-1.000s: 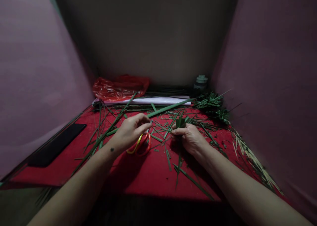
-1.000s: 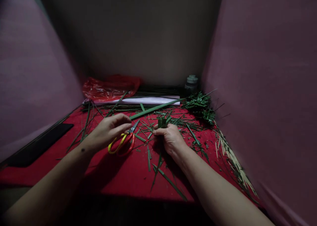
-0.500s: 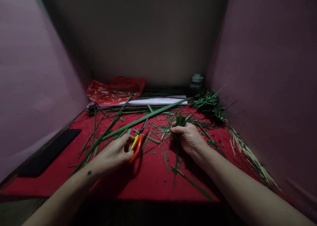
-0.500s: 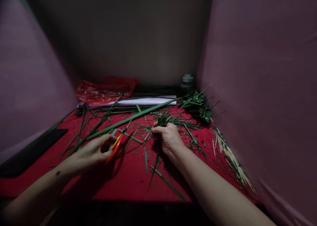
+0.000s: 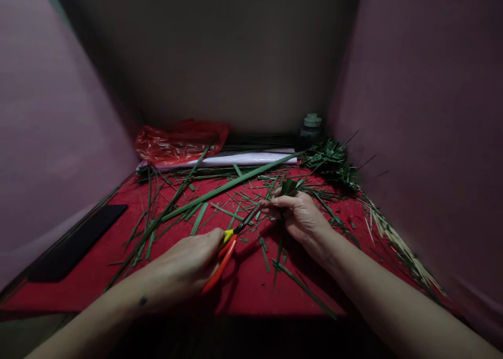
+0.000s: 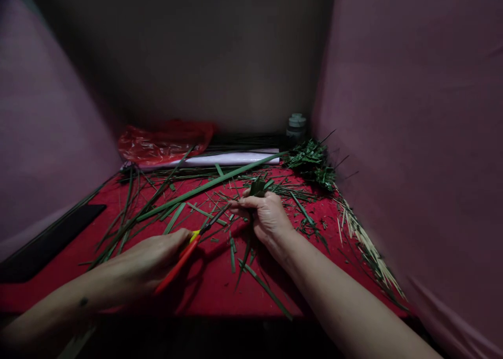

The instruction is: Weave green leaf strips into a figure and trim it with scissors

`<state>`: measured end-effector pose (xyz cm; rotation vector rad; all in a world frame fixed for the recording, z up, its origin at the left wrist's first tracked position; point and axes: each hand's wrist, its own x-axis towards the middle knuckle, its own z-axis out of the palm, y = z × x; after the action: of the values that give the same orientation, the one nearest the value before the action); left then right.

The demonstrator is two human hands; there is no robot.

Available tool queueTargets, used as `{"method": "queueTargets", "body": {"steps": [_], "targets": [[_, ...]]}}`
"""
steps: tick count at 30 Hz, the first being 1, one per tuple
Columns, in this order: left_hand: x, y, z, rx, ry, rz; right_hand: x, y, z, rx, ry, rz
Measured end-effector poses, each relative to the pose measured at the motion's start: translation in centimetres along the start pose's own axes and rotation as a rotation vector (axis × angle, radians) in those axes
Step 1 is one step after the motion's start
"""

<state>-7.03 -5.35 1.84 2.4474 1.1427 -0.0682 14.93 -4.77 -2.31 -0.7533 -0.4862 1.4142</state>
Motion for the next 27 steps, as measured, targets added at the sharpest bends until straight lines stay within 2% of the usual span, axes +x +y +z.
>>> {"method": "queueTargets", "body": {"steps": [3, 9, 14, 21, 27], "targets": [[0.4, 0.5, 0.0, 0.074, -0.094, 0.016, -0.2, 0.1, 0.2, -0.007, -0.017, -0.004], [0.8, 1.1, 0.0, 0.093, -0.030, -0.020, -0.3, 0.3, 0.1, 0.002, -0.072, -0.007], [0.8, 0.9, 0.1, 0.089, -0.033, -0.013, -0.4, 0.3, 0.3, -0.014, -0.044, -0.033], [1.1, 0.5, 0.7, 0.159, -0.053, -0.071, -0.3, 0.3, 0.2, -0.031, -0.026, -0.022], [0.9, -0.2, 1.0, 0.144, -0.073, -0.043, -0.2, 0.3, 0.1, -0.053, -0.019, 0.004]]}}
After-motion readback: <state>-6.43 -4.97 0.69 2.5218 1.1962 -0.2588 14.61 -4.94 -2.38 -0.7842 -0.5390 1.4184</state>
